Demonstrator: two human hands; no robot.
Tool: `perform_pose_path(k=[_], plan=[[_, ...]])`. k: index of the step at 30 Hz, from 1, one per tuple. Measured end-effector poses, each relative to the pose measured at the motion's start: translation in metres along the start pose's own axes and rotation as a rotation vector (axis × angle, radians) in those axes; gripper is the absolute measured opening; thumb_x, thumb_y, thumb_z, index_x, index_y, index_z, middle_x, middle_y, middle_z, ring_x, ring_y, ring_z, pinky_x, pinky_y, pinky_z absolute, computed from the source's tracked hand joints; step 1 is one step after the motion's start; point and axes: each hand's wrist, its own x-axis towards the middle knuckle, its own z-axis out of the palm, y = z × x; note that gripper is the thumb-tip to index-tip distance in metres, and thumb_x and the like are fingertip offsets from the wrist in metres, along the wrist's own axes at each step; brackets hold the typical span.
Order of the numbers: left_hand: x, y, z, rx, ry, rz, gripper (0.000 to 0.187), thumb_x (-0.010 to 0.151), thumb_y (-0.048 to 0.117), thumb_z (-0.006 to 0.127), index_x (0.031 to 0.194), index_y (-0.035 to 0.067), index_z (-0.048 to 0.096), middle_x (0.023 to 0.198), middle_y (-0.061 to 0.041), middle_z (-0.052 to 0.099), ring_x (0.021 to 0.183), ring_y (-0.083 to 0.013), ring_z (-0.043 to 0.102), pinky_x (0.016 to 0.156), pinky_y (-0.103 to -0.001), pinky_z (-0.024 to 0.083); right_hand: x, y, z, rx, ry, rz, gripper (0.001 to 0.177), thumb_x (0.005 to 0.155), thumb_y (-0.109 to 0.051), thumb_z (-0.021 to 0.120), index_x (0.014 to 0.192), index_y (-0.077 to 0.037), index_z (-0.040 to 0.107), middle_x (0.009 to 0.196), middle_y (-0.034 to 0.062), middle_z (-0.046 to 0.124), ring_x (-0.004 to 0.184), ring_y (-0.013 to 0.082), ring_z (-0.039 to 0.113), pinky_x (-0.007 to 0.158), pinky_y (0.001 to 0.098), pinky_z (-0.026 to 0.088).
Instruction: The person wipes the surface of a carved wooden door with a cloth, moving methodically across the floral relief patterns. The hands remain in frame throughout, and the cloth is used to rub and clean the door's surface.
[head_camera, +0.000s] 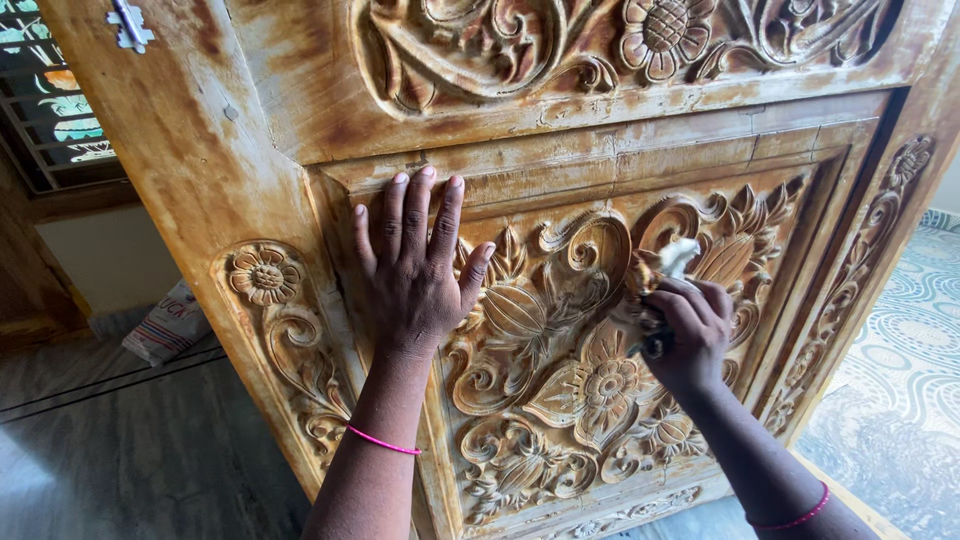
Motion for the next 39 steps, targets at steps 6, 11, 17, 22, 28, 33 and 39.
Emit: perform_pose_path(k=[6, 11, 17, 22, 28, 33, 39], plan=[[-0.002, -0.001, -0.003, -0.011, -0.021, 0.002, 0.066, 0.107, 0.057, 0.047, 0.160, 0.018, 0.044, 0.163, -0.012, 0.043, 0.153, -0.0332, 0.036, 0.125, -0.061, 0.018, 0.072, -0.059, 0.027, 0.077, -0.105, -0.255, 0.061, 0.063, -0.026, 0.085, 0.120, -0.011, 0.068, 0.127, 0.0085, 0.070, 0.117, 0.0341, 0.060, 0.098, 0.0502, 0.044], [0.000, -0.002, -0.005, 0.001, -0.014, 0.013, 0.066, 0.107, 0.058, 0.048, 0.160, 0.019, 0.044, 0.162, -0.012, 0.043, 0.152, -0.0323, 0.037, 0.124, -0.061, 0.018, 0.057, -0.088, 0.051, -0.013, -0.206, -0.174, 0.070, 0.071, -0.038, 0.086, 0.132, -0.011, 0.065, 0.134, 0.0092, 0.068, 0.113, 0.0301, 0.058, 0.091, 0.0475, 0.043], [-0.001, -0.001, -0.004, -0.003, -0.002, 0.009, 0.066, 0.106, 0.058, 0.048, 0.160, 0.019, 0.044, 0.162, -0.011, 0.044, 0.152, -0.0325, 0.037, 0.124, -0.061, 0.018, 0.006, -0.033, 0.048, -0.183, -0.236, -0.282, 0.058, 0.072, -0.038, 0.083, 0.123, -0.016, 0.070, 0.123, 0.0044, 0.070, 0.109, 0.0260, 0.060, 0.091, 0.0483, 0.044], [-0.003, -0.001, 0.000, 0.010, -0.019, -0.005, 0.067, 0.107, 0.059, 0.047, 0.161, 0.019, 0.043, 0.163, -0.011, 0.042, 0.153, -0.0325, 0.035, 0.125, -0.061, 0.017, -0.038, -0.002, 0.042, -0.183, -0.234, -0.278, 0.050, 0.072, -0.042, 0.081, 0.116, -0.018, 0.075, 0.118, 0.0051, 0.072, 0.105, 0.0254, 0.060, 0.085, 0.0502, 0.044], [-0.015, 0.009, 0.007, 0.043, -0.060, -0.042, 0.077, 0.104, 0.066, 0.037, 0.163, 0.016, 0.038, 0.170, -0.014, 0.030, 0.157, -0.0351, 0.026, 0.125, -0.060, 0.016, -0.098, -0.023, 0.054, -0.082, -0.376, -0.227, 0.028, 0.075, -0.032, 0.081, 0.102, -0.026, 0.076, 0.120, -0.0004, 0.072, 0.104, 0.0221, 0.059, 0.086, 0.0445, 0.045], [-0.028, 0.009, 0.011, 0.019, -0.050, 0.028, 0.080, 0.102, 0.070, 0.033, 0.161, 0.017, 0.040, 0.168, -0.017, 0.029, 0.156, -0.0356, 0.026, 0.125, -0.060, 0.016, -0.108, -0.022, 0.048, 0.124, -0.248, -0.067, 0.028, 0.069, -0.028, 0.080, 0.092, -0.013, 0.073, 0.100, 0.0057, 0.072, 0.098, 0.0243, 0.063, 0.088, 0.0426, 0.048], [-0.033, 0.007, 0.015, -0.019, -0.022, 0.041, 0.079, 0.103, 0.070, 0.033, 0.158, 0.015, 0.046, 0.167, -0.016, 0.035, 0.155, -0.0347, 0.032, 0.124, -0.060, 0.019, -0.031, 0.023, 0.033, 0.002, 0.145, 0.189, 0.032, 0.078, -0.019, 0.081, 0.103, -0.005, 0.066, 0.104, 0.0108, 0.069, 0.101, 0.0268, 0.063, 0.100, 0.0476, 0.048]])
